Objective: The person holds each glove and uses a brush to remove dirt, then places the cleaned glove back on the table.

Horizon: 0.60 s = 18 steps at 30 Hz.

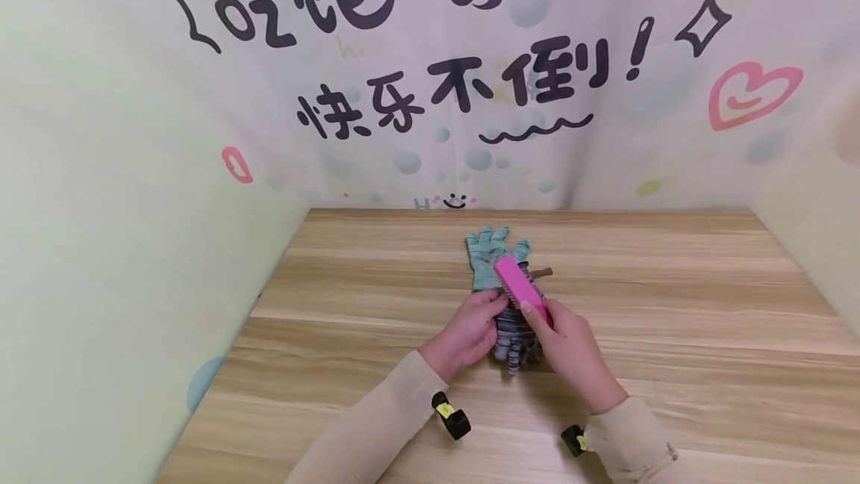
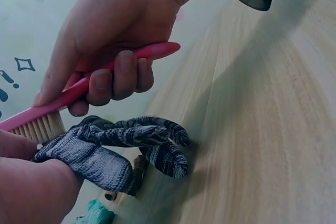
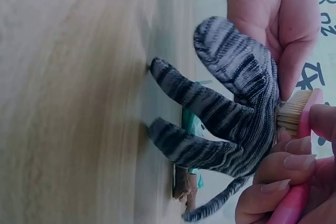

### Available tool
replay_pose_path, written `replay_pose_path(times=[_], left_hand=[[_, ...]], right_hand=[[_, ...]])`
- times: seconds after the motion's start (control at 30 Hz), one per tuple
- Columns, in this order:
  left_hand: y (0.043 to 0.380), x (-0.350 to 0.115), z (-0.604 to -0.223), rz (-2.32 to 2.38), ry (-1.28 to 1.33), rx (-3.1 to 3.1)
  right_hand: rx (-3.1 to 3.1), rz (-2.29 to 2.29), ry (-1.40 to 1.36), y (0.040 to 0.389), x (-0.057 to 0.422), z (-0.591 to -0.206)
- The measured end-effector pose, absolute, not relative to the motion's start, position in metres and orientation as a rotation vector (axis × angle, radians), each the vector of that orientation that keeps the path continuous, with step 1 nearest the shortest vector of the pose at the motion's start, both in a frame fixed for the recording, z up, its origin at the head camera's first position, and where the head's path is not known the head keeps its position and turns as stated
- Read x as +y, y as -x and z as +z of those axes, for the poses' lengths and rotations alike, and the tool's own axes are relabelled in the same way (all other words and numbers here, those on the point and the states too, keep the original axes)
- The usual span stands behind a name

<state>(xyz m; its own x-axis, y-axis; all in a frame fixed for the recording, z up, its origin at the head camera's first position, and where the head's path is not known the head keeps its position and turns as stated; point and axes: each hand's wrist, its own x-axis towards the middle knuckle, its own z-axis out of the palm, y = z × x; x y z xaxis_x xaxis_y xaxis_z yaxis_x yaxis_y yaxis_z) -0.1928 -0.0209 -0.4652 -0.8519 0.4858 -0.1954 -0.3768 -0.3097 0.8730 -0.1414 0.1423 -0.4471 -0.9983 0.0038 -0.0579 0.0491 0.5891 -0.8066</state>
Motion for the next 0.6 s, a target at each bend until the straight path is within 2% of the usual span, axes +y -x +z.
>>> replay_pose_path(times=[0.6], left_hand=[[0.1935,-0.0202,-0.4607,2.252,-0.031,1.407]], right_hand=[[2.794,-1.341,-0.052,0.1408,0.1518,-0.4518]])
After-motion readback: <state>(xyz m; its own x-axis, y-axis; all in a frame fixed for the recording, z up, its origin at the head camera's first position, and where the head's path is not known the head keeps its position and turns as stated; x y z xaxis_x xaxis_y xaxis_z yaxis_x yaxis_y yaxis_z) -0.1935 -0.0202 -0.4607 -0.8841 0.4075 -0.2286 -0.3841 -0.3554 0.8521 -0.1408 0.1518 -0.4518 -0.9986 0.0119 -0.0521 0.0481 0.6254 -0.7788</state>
